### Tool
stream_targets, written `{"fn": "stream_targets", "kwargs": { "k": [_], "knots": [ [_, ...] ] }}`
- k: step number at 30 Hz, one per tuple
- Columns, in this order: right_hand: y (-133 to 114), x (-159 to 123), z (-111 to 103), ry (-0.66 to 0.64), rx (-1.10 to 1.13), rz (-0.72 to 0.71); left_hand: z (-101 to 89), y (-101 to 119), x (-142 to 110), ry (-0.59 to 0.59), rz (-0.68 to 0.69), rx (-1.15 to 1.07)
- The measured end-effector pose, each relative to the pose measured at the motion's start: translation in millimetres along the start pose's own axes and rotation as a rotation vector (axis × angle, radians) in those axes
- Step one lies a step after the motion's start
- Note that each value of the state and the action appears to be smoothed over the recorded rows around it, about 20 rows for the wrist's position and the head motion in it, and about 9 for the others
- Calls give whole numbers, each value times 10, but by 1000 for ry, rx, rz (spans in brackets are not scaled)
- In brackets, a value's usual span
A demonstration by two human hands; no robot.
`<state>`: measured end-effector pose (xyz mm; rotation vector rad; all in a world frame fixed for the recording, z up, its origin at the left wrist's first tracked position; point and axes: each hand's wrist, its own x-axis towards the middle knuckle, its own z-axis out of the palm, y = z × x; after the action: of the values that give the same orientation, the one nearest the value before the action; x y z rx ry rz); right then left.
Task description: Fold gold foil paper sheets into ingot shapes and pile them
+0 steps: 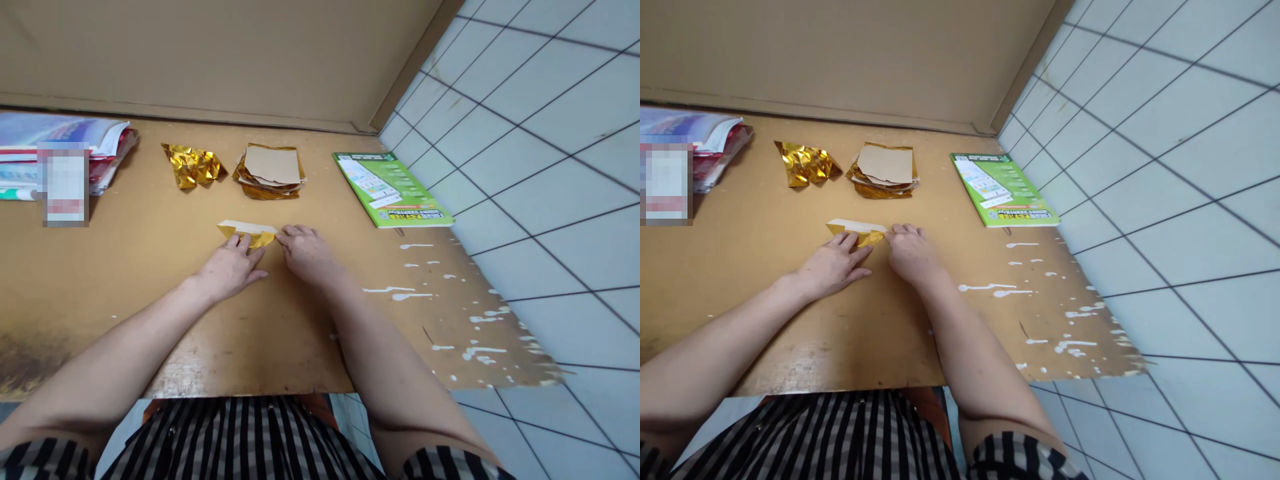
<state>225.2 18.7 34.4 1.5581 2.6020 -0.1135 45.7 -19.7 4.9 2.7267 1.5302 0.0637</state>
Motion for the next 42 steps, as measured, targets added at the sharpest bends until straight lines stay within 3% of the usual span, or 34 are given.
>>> {"fn": "stream_targets", "kwargs": {
  "k": [4, 10, 17, 21, 24, 29, 34, 42],
  "knots": [
    [-45, 6, 23, 49, -51, -15, 3, -1, 0, 4, 5, 4],
    [-176, 29, 123, 101, -35, -156, 3, 4, 1, -7, -5, 5],
    [-211, 53, 155, 101, -9, -102, -70, 51, 2, -63, -19, 46],
    [-220, 48, 126, 67, 4, -100, -25, 40, -4, 12, -22, 16],
    [-229, 43, 113, 72, 22, -97, 67, -73, 16, 118, -50, -73],
    [-236, 71, 126, 96, 72, -47, 226, -453, 90, 335, -117, -292],
    [-255, 94, 136, 107, 83, -28, 236, -690, 103, 353, -237, -390],
    [-254, 93, 138, 94, 51, -34, 236, -748, 94, 343, -207, -354]
  ]
}}
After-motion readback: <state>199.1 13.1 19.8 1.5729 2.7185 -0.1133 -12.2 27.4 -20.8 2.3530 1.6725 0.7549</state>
